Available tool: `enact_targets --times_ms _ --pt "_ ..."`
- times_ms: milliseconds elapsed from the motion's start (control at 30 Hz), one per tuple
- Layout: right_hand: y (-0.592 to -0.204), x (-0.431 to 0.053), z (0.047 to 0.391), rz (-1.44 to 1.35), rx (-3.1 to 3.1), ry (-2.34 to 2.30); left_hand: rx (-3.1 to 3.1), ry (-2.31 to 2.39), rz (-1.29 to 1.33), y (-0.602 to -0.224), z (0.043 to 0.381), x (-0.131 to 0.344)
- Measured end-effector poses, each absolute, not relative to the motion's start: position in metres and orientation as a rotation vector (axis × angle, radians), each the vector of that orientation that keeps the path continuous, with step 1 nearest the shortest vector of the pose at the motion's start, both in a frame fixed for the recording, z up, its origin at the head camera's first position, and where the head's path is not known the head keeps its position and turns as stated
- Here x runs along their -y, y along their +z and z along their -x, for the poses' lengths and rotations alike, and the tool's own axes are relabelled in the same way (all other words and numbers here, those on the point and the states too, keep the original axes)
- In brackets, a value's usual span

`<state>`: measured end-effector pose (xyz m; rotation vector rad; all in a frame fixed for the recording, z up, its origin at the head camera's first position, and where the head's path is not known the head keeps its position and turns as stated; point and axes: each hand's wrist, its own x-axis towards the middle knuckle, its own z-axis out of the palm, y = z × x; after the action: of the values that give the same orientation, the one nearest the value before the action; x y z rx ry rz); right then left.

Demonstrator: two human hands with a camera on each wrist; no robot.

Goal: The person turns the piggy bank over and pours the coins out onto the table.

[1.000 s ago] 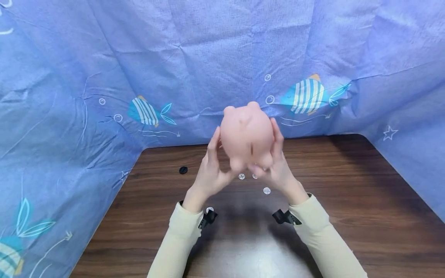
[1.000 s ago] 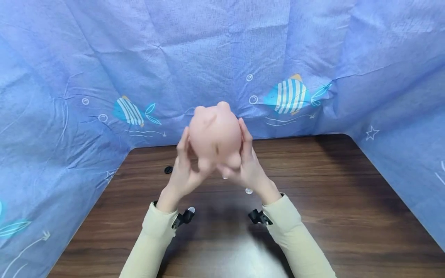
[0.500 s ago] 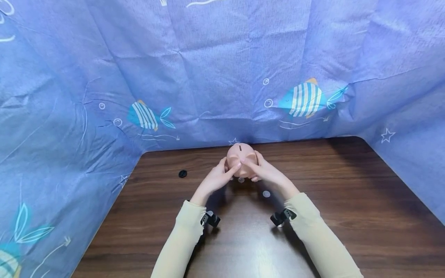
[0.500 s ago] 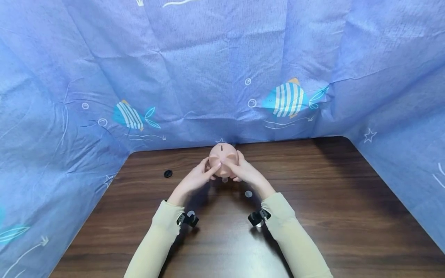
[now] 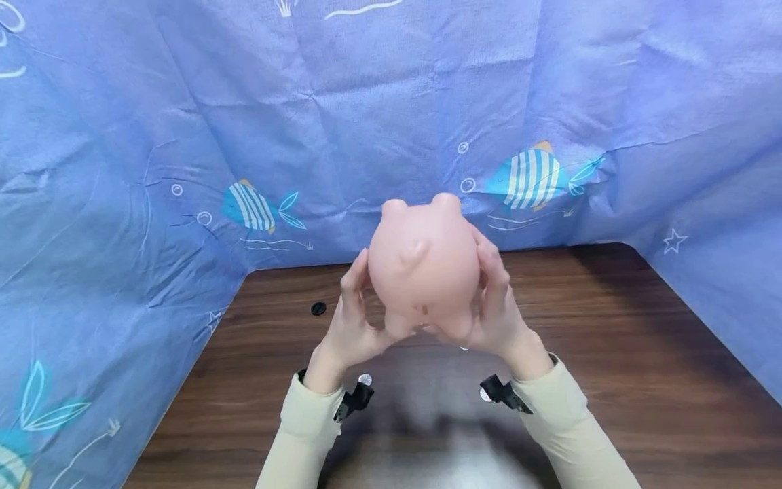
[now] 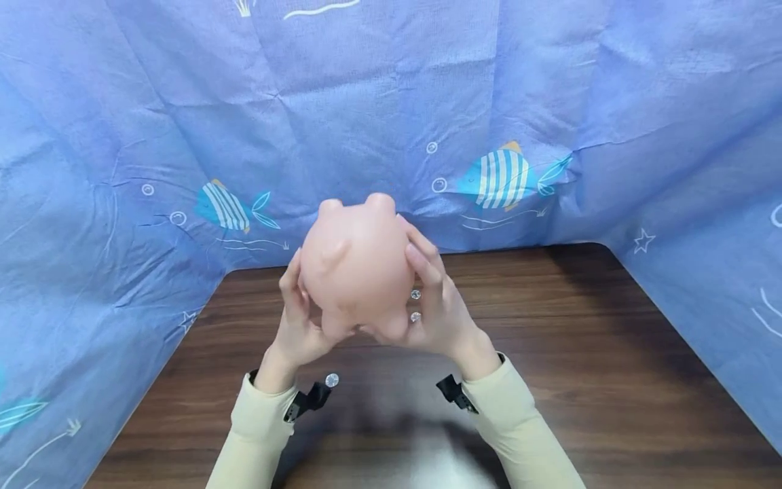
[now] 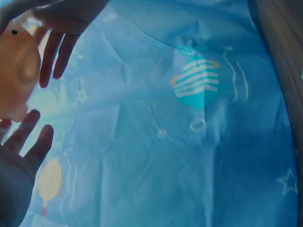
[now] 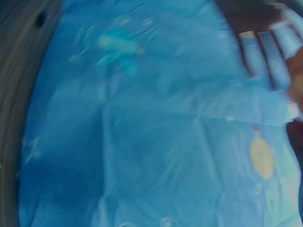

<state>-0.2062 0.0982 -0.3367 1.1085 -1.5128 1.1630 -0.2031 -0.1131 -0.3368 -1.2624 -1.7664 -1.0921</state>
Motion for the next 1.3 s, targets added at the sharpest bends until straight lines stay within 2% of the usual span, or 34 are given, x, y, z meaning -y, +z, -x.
enact_targets --times_ms 100,233,333,467,633,767,867,967,1100,1200,1300 --pt "-0.349 -0.093 0.221 -1.084 1.662 1.373 1.910 -1.255 1.179 -0.341 0.212 0.116" --pt "-0.376 -0.091 0.241 -0.665 2.258 1.879 2.393 -1.659 0.721 -0.367 0.235 0.118" --pt "-0.399 -0.092 0.254 -0.438 2.628 2.009 2.693 -1.777 0.445 -0.391 0.248 0.119" --pt "-0.418 -0.095 0.260 -0.355 2.716 2.120 2.833 -1.794 0.371 -0.410 0.254 0.117" --pt "-0.411 -0.097 0.261 -0.372 2.685 2.096 2.837 -1.736 0.348 -0.403 0.256 0.113" --pt "-0.386 -0.101 0.249 -0.472 2.764 1.672 2.767 -1.625 0.382 -0.384 0.243 0.110" --pt "-0.355 -0.104 0.228 -0.582 2.528 1.442 2.513 -1.556 0.559 -0.359 0.221 0.108" --pt "-0.331 -0.105 0.208 -0.841 2.074 1.426 2.169 -1.425 0.868 -0.335 0.200 0.108" --pt "-0.326 -0.102 0.202 -1.152 1.673 1.362 1.879 -1.226 1.179 -0.325 0.193 0.112" --pt "-0.340 -0.099 0.213 -1.103 1.745 1.456 1.938 -1.272 1.145 -0.334 0.203 0.114" --pt "-0.359 -0.098 0.228 -0.848 2.074 1.734 2.191 -1.482 0.842 -0.353 0.218 0.112"
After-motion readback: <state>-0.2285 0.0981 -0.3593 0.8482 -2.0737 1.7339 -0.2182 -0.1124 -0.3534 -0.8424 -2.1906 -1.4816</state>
